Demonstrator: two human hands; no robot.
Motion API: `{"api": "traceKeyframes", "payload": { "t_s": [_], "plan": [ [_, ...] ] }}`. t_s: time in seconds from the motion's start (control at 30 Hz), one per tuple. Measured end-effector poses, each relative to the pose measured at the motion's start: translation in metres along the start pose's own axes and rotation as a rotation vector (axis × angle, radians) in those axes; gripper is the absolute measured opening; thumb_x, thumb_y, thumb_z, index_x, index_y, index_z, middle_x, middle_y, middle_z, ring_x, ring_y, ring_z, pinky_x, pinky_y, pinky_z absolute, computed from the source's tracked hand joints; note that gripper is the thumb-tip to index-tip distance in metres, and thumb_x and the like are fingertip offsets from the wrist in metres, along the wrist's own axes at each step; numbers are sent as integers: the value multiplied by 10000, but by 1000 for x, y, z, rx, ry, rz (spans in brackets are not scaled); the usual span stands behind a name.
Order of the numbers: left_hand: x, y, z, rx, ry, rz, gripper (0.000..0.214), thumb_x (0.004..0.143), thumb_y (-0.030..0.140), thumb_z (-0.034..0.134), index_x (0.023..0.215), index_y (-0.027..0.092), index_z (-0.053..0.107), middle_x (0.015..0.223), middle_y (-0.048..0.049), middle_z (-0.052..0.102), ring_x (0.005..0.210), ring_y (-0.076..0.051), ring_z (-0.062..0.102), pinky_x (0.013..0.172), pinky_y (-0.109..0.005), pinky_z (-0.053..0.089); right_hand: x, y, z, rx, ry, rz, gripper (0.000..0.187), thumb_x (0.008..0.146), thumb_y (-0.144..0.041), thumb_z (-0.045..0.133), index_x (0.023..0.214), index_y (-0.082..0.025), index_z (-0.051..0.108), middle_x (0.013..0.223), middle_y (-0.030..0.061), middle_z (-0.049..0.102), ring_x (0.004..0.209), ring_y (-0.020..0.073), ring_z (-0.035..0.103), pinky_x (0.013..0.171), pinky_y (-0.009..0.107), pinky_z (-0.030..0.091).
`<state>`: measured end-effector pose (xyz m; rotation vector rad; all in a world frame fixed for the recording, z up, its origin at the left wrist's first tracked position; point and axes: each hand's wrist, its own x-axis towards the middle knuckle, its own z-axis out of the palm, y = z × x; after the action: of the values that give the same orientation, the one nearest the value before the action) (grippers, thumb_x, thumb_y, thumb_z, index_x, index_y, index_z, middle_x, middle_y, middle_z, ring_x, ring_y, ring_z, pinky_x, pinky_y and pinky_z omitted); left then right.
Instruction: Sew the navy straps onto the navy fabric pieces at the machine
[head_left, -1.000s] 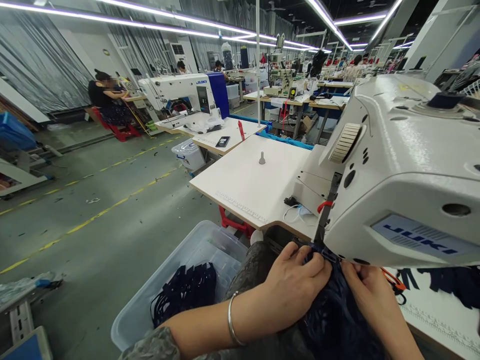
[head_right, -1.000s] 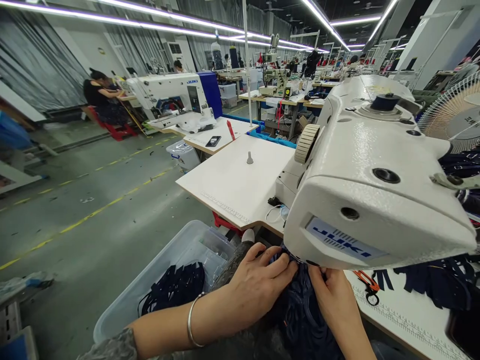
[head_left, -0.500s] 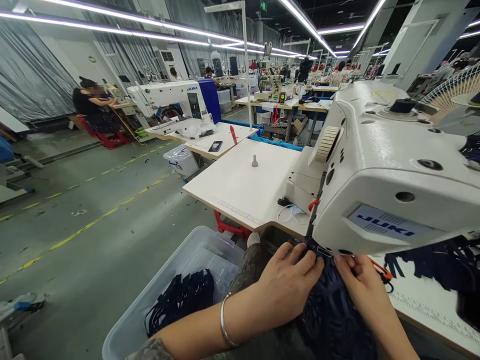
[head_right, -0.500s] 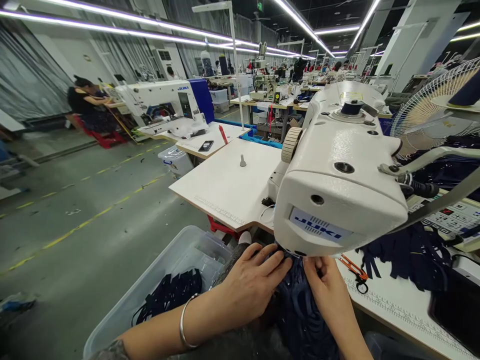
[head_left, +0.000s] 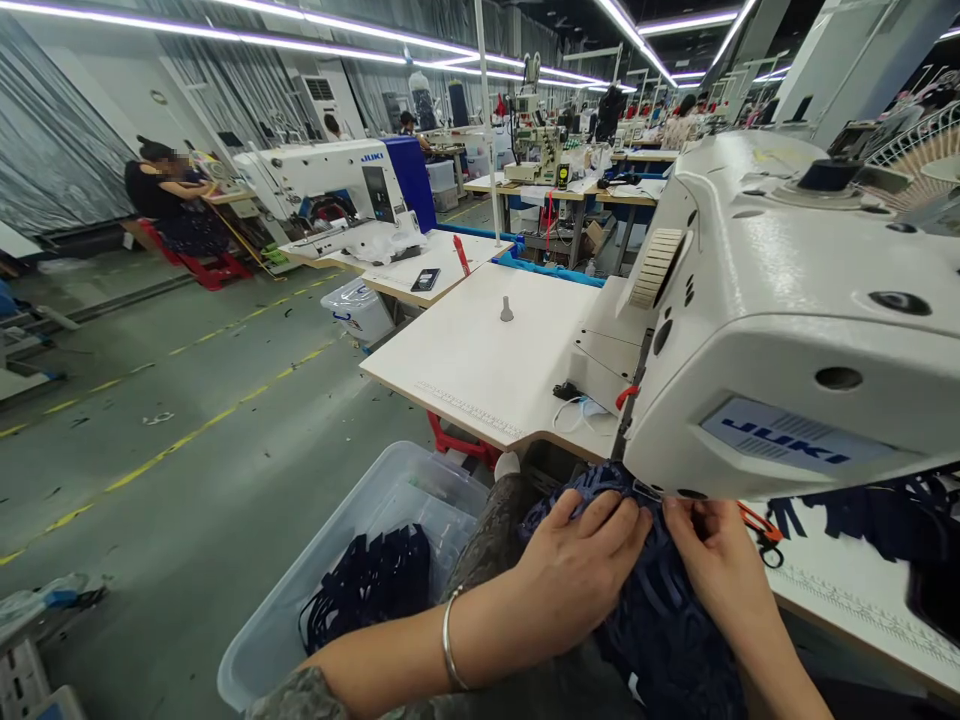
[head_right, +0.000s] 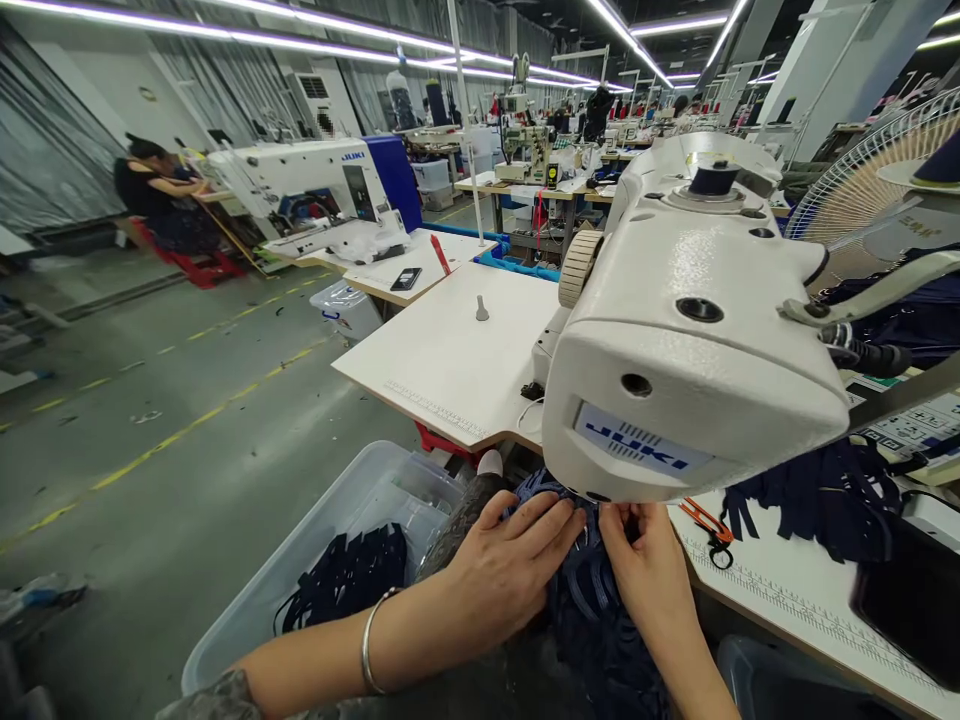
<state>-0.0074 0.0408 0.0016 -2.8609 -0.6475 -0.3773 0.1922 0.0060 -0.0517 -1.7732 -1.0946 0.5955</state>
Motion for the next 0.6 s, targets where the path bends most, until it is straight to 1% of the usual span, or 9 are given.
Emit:
{"api": "traceKeyframes", "payload": {
  "t_s": [0.1,0.23,0.37,0.5,0.6],
  "plan": [
    [2,-2,0,-13,-2,0,428,1005,219,302,1407,121,412,1411,-85,448,1281,-200,387,1008,-350,310,1,1,1,-17,8,10,264,835,-460,556,941,-223,509,831,45,611,806,216,600,740,335,449],
    [4,-5,-3,-35,-31,8,433,1002,209,317,1420,122,390,1399,-74,457,1272,-191,396,994,-345,326,1,0,2,-7,8,5,240,839,-435,566,934,-223,505,851,58,628,835,219,608,730,322,451],
    [6,-6,-3,-49,-30,9,433,1000,194,317,1420,116,389,1387,-78,469,1265,-197,402,992,-347,330,1,-3,1,-7,-12,23,265,840,-468,555,933,-224,510,822,54,625,802,222,605,725,336,450],
    [6,-7,-1,-58,-25,11,428,1004,189,305,1416,113,393,1383,-71,474,1263,-198,404,987,-349,335,1,-3,1,-8,3,22,284,826,-476,563,935,-217,521,835,69,634,824,236,608,723,344,450],
    [6,-7,-1,-52,-24,12,427,1001,194,318,1414,119,398,1383,-77,474,1269,-199,404,987,-345,337,2,-3,1,-4,-4,16,263,828,-462,567,912,-215,534,822,70,638,844,240,614,720,339,450]
  ]
}}
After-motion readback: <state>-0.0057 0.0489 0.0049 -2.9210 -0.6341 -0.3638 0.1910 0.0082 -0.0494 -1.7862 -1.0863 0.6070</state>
